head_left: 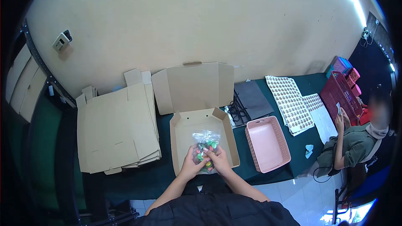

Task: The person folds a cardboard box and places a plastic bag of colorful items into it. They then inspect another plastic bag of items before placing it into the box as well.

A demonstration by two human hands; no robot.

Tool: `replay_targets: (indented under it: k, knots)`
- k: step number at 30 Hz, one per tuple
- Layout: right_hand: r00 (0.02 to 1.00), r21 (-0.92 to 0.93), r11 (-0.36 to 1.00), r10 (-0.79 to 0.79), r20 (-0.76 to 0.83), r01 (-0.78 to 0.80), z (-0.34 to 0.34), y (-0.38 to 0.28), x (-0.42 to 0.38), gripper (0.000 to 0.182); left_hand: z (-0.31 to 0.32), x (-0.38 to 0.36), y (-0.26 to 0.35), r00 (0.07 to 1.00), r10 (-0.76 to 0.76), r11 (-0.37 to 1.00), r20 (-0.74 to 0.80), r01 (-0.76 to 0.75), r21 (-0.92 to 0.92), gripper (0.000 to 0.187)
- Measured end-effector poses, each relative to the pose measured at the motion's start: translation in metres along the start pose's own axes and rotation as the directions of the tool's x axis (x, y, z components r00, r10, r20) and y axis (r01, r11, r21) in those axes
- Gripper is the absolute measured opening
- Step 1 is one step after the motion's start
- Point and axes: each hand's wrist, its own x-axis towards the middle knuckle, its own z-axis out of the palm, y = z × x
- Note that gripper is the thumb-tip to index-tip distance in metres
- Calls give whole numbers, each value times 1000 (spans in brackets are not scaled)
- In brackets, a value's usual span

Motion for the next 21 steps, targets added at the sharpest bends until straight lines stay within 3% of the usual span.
replay_targets:
  k: [3, 5, 7, 9, 13, 15, 18, 19, 21]
  knots:
    - [997, 52, 996, 73, -8, -72, 2, 4, -1, 29, -7, -1, -11, 999, -7, 999, -39, 9, 53, 48]
    - [997, 215, 975, 66, -41, -56, 5, 2, -2, 30, -9, -1, -16, 995, -29, 996, -94, 37, 80, 44]
    - [999, 144, 989, 27, -21, -24, 8, -3, -6, 33, -8, -1, -16, 991, 5, 1000, -136, -6, -12, 38]
    - [991, 4, 996, -90, 100, 90, 6, 6, -6, 36, -7, -2, -13, 991, 4, 1000, -135, -6, -14, 37]
    - [997, -15, 1000, 28, 74, -27, 0, 5, -6, 37, -9, -3, -18, 990, 12, 999, -141, -7, 34, 37]
    - [994, 172, 981, 76, 83, -90, -4, 6, -3, 38, -9, -2, -18, 991, -1, 1000, -132, 2, 4, 37]
    - [992, 266, 959, 70, 101, -95, -4, 0, -3, 37, -10, -1, -16, 992, -29, 998, -125, 23, -50, 38]
    - [992, 267, 959, 72, 101, -96, -4, -2, -4, 37, -11, -1, -15, 991, -45, 997, -124, 36, -72, 39]
    - [992, 59, 997, -53, 118, 47, -4, -5, -5, 33, -1, -2, 1, 997, 6, 1000, -72, -6, 13, 41]
